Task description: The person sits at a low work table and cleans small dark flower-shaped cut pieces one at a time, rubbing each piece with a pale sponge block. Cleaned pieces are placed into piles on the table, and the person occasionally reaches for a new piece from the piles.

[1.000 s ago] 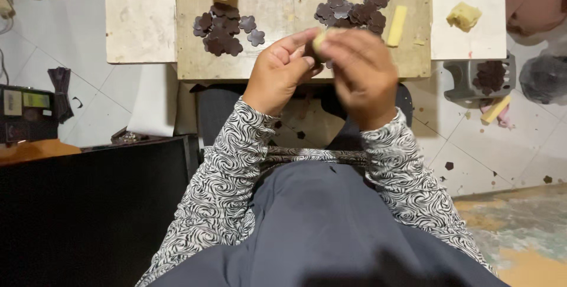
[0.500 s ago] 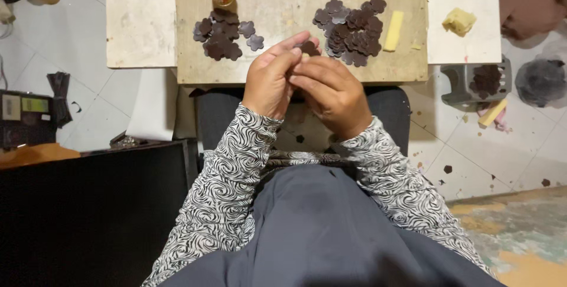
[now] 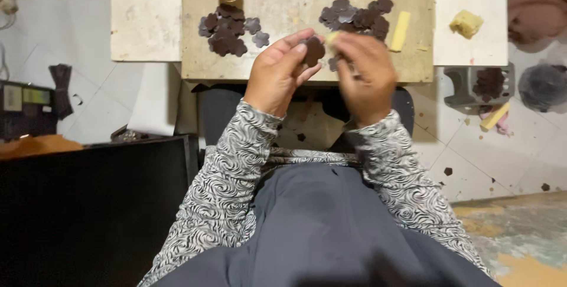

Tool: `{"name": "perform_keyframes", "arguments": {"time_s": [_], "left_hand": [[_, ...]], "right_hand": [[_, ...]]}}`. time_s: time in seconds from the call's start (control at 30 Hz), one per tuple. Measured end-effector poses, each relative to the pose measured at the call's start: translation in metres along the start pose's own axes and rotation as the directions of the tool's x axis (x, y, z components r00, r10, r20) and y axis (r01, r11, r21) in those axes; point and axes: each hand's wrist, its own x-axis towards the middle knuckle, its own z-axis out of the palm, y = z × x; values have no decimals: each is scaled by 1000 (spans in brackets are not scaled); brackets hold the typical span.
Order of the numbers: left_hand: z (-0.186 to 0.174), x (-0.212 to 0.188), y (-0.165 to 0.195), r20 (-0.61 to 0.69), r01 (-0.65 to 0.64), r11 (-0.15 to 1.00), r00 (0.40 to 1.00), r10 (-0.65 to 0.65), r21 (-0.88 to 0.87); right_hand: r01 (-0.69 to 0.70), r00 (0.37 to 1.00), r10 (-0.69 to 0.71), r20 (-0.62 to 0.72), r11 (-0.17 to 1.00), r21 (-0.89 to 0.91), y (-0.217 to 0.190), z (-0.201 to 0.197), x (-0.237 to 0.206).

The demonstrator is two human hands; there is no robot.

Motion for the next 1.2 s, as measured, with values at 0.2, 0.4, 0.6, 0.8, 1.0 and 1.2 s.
{"name": "perform_keyframes", "arguments": {"time_s": [0.2,0.4,0.6,0.8,1.0,1.2], "left_hand": [[3,4,-18,150,-155,988,976,156,-18],[3,2,-10,-3,-103,995,995,103,-15],[8,0,-3,19,-99,994,995,100,-47],[7,-1,-5,131,-102,995,986,100,11],[7,1,-3,88,-27,978,995,46,-207],[3,3,-6,80,-6,1000,997,7,-20]], "right_hand": [[117,993,-117,6,993,-29,0,2,5],[75,997,-76,-32,996,-51,-6,-3,2],[-47,993,61,-100,989,139,1,-1,-5],[-162,982,181,-51,949,269,6,-3,-5],[83,993,-88,77,995,59,3,1,-7],[-39,999,39,20,999,31,16,-6,-1]]}}
